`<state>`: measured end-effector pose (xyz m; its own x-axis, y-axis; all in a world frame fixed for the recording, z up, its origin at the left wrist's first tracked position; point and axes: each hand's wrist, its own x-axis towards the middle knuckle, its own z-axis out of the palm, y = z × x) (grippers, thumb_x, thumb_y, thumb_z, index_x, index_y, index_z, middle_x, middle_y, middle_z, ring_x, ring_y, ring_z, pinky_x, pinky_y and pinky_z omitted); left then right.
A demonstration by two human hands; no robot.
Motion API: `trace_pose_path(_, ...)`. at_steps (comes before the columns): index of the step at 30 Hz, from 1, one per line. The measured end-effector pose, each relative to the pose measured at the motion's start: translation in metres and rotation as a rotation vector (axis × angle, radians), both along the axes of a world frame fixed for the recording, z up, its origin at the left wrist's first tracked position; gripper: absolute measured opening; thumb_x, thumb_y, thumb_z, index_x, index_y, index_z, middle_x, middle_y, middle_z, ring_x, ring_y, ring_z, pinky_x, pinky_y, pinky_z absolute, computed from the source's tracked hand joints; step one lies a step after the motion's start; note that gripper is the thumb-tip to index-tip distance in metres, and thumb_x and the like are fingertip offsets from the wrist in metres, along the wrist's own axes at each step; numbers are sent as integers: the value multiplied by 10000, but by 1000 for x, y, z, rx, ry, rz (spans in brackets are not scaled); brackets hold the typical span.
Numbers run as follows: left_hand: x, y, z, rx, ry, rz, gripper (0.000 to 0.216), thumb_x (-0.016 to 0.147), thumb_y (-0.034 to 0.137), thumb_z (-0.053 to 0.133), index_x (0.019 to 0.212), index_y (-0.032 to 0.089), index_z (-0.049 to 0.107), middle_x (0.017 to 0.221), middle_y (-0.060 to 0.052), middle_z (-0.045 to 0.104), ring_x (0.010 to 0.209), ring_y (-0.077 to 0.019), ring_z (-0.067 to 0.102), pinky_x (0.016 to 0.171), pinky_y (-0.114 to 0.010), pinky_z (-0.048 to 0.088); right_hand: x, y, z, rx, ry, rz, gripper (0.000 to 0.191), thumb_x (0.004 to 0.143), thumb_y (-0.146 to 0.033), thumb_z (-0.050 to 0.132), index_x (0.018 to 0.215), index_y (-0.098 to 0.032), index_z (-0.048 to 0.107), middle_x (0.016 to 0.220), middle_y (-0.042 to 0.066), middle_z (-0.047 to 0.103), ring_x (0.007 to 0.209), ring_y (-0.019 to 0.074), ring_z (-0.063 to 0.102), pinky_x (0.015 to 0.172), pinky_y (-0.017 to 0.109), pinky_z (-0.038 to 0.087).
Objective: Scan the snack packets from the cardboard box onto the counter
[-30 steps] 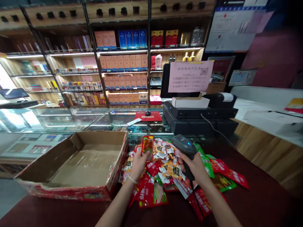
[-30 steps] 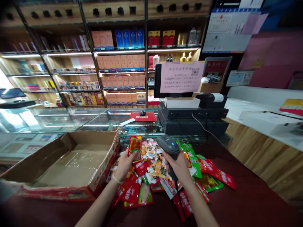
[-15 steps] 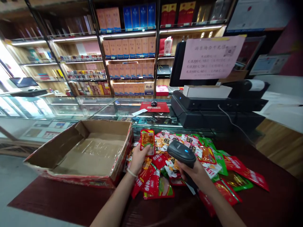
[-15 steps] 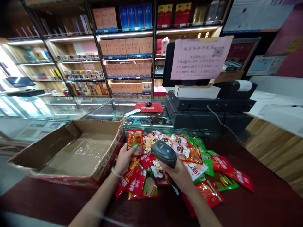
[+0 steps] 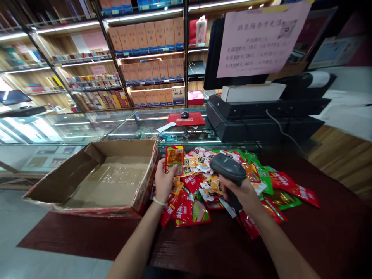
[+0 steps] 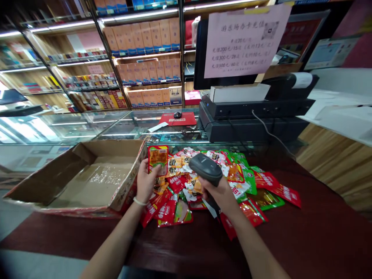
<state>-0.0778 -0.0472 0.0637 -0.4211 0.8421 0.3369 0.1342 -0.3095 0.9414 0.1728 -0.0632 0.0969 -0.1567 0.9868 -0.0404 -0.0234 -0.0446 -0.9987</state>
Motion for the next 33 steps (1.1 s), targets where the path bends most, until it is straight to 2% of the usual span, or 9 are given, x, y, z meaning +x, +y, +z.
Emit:
trace_pose_path(3,-2,-4,5,61,312,-8,223,880,274,601,1089,247,671,1084,-46,714,1014,-218,657,943,-346,496,11,6,4,30,121,-68,365,747,-501,760,706,-185,584,548,-24,568,418,109,514,409,233,424)
trace_pose_path(6,4,2,10,97,581,-153,331,914,192,503,1174,295,681,1239,-37,682,1171,-232,616,1060,-408,443,21,10,6,89,168,-133,330,779,-475,741,728,-189,584,565,-27,575,423,103,518,400,224,424)
trace_pose_path(10,23,27,11,43,826,-209,432,932,170,434,1310,284,610,1372,-48,603,1312,-238,522,1135,-445,375,28,13,10,126,211,-192,322,772,-470,744,722,-198,579,567,-42,575,406,94,511,391,219,426)
trace_pose_path(13,39,47,8,-51,1007,-383,467,929,320,508,1379,202,549,1444,-119,528,1381,-293,440,1152,-478,334,29,14,14,110,195,-205,358,747,-500,746,689,-198,563,540,-39,563,388,98,502,375,222,417)
trace_pose_path(16,48,56,2,-95,1122,-479,654,892,524,541,1426,150,486,1519,-171,415,1441,-340,327,1183,-518,235,29,15,15,96,173,-217,381,725,-529,746,686,-199,558,536,-33,564,384,103,498,368,226,414)
trace_pose_path(22,47,48,8,-53,1120,-438,606,932,470,502,1466,193,423,1559,-140,363,1482,-300,240,1196,-521,187,31,18,10,75,266,-170,340,733,-484,768,742,-190,597,567,-37,576,394,102,508,365,222,410)
trace_pose_path(27,36,15,15,78,942,-458,432,928,323,540,1352,248,564,1450,-106,521,1386,-257,430,1169,-466,305,31,18,7,19,256,-158,370,719,-502,776,704,-176,601,564,-23,580,414,103,522,380,219,430)
trace_pose_path(29,28,0,12,125,827,-390,349,932,288,531,1265,270,632,1356,-89,603,1303,-244,520,1136,-443,361,29,18,6,-7,250,-144,374,719,-502,776,688,-172,604,558,-13,586,426,106,532,396,220,447)
trace_pose_path(33,10,-19,-3,178,647,-130,239,929,279,549,1121,259,690,1128,-88,707,1105,-233,633,1025,-407,459,26,18,0,-1,263,-165,337,709,-469,793,726,-171,636,645,10,650,508,131,612,475,233,518)
